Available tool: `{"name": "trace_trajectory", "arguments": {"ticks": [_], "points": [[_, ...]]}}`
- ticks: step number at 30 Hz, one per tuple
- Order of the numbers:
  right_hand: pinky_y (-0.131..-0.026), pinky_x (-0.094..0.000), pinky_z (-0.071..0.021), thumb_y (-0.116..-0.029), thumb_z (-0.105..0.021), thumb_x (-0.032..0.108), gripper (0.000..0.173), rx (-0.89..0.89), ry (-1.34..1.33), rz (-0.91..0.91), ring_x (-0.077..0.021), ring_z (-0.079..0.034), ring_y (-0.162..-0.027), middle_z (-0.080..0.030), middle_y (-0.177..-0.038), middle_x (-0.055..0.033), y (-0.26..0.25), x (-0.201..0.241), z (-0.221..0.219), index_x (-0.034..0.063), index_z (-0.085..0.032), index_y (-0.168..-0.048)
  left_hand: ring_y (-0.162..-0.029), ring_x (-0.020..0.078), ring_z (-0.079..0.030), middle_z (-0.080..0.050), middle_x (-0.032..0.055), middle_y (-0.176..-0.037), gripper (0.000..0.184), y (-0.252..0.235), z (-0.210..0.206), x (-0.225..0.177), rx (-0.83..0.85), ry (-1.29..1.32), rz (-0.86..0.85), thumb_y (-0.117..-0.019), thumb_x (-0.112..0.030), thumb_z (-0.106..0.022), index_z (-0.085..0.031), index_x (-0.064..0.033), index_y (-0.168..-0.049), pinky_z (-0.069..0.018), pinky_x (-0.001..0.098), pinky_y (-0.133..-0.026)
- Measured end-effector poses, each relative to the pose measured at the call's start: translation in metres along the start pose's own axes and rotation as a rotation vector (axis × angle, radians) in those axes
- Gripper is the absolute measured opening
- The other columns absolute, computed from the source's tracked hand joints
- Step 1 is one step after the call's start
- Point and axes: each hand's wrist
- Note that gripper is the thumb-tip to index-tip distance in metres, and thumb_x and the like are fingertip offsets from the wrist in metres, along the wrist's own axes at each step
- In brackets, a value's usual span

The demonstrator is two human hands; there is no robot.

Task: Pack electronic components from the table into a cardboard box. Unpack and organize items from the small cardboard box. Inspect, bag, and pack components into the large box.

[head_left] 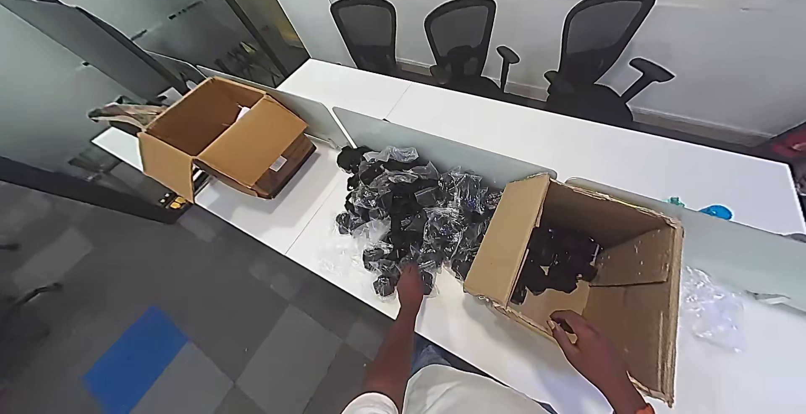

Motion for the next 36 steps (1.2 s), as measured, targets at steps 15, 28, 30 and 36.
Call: {"name": "trace_trajectory", "arguments": {"ticks": [15, 28, 30, 36], "points": [[-0.072, -0.0382, -0.0606, -0.0976, -0.053, 0.044, 0.037, -0.045, 0.052, 0.032, -0.0139, -0.070, -0.080, -0.073, -0.093, -0.0006, -0.008, -0.005, 0.001, 0.0153, -0.075, -0.103, -0.120, 0.0430, -0.063, -0.058, 0.0225, -0.141, 0.044, 0.003, 0.007, -0.013, 0.206, -0.216, 0.104, -0.0951, -0.021, -0.062, -0.062, -0.0076, -0.138, -0.0548, 0.0629, -0.092], [-0.076, -0.0347, -0.0607, -0.0967, -0.054, 0.038, 0.031, -0.061, 0.005, 0.072, -0.0118, -0.071, -0.082, -0.074, -0.095, 0.0004, -0.007, 0.001, 0.002, 0.0154, -0.075, -0.103, -0.113, 0.0388, -0.067, -0.072, 0.0200, -0.115, 0.035, 0.039, 0.057, -0.015, 0.322, -0.012, 0.054, -0.0982, -0.034, -0.058, -0.075, -0.0056, -0.108, -0.0523, 0.0635, -0.096], [-0.077, -0.0354, -0.0606, -0.0979, -0.054, 0.038, 0.032, -0.050, -0.004, 0.073, -0.0120, -0.070, -0.084, -0.074, -0.096, 0.0003, -0.006, 0.002, 0.002, 0.0156, -0.075, -0.104, -0.106, 0.0373, -0.069, -0.073, 0.0185, -0.106, 0.030, 0.041, 0.075, -0.019, 0.281, 0.094, 0.009, -0.0961, -0.032, -0.062, -0.076, -0.0060, -0.105, -0.0529, 0.0629, -0.094], [-0.079, -0.0356, -0.0606, -0.0987, -0.055, 0.038, 0.030, -0.071, -0.019, 0.079, -0.0117, -0.070, -0.085, -0.073, -0.096, 0.0008, -0.007, 0.000, 0.001, 0.0158, -0.075, -0.104, -0.080, 0.0219, -0.071, -0.074, 0.0106, -0.089, 0.023, 0.057, 0.135, -0.065, 0.114, 0.593, -0.098, -0.0892, -0.025, -0.078, -0.075, -0.0035, -0.097, -0.0592, 0.0471, -0.080]]}}
Point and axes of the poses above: each hand's wrist, its own y-axis away from the middle knuckle, its own z-axis out of the back of the hand, x = y × z
